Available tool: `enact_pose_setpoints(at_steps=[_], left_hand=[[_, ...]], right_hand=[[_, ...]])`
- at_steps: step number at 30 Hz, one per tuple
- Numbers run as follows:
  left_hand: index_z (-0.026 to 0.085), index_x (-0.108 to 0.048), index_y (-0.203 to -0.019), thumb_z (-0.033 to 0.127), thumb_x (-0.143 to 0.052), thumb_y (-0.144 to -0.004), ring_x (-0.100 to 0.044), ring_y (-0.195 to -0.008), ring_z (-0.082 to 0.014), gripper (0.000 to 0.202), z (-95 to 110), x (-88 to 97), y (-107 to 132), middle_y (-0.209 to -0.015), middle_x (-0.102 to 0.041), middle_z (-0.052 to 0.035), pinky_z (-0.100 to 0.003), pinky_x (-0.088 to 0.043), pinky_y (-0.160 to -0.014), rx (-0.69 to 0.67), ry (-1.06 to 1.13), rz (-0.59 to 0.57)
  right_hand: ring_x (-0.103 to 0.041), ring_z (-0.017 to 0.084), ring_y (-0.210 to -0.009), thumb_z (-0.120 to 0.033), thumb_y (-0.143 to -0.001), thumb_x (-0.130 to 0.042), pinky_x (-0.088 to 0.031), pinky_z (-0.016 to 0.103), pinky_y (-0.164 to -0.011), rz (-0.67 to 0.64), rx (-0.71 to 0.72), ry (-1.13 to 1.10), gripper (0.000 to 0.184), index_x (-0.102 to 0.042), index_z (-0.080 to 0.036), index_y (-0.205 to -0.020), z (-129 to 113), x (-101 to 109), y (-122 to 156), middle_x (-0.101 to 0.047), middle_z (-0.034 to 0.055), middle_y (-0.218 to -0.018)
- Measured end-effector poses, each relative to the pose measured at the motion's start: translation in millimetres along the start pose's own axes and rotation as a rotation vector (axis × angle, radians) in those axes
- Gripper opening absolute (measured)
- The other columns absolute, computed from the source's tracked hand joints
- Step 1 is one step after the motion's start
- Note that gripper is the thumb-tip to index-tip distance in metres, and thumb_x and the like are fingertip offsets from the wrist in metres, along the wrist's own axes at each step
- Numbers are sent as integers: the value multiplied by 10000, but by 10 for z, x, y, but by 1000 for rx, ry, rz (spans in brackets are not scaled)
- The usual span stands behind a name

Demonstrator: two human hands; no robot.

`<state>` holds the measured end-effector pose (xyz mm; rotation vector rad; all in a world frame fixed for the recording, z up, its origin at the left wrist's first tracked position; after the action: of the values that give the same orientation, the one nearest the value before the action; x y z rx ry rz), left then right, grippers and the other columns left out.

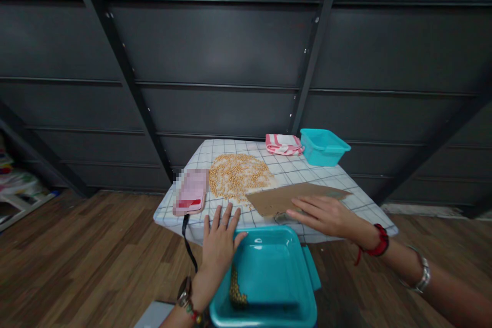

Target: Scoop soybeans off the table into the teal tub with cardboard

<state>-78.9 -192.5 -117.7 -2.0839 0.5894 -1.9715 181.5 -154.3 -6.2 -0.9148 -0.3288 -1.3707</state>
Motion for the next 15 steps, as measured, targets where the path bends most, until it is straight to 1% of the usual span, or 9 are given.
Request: enact_pose_setpoints(at_steps=[3, 6, 11, 15], left_hand=[[295, -398, -1283, 502, -413, -830, -394, -1212, -322, 498, 0, 3, 0, -1347, -432, -50, -554, -317, -942, -1, -3, 1], [287, -407, -1279, 499, -422, -828, -393, -1212, -327, 498, 7, 12, -5, -1350, -426, -49, -560, -322, -938, -1, -16, -2], [288, -396, -1283, 511, -410, -828, -400, -1208, -326, 507, 14, 21, -11, -1342, -436, -57, -555, -336, -928, -8, -29, -5], [295, -376, -1292, 510, -412, -829, -388, -1219, -322, 512, 6, 12, -7, -1350, -427, -54, -552, -328, -939, -1, -30, -12]], right_hand=[[-595, 164, -849, -118, -896, -301, -506, 293, -656, -3, 12, -46, 338, -528, -189, -1136, -74, 81, 41, -636, 68, -962], [-591, 163, -861, -122, -898, -296, -503, 295, -675, 10, 16, -49, 340, -522, -190, -1142, -67, 111, 46, -632, 72, -969], [-597, 163, -864, -69, -872, -345, -501, 288, -685, 68, -51, 38, 329, -526, -162, -1130, 83, 41, -20, -644, 81, -979], [-602, 156, -854, -54, -868, -344, -501, 282, -682, 53, -53, 34, 338, -530, -151, -1133, 103, 0, -63, -647, 84, -973]])
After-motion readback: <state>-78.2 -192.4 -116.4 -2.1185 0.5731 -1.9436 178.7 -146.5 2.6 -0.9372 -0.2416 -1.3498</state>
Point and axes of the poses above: each hand's wrist, its own y-axis away from the middle knuckle, its own x-axis out of the back of the hand, z = x × y, the point moved 1 cm from there along -y, towards the middle knuckle
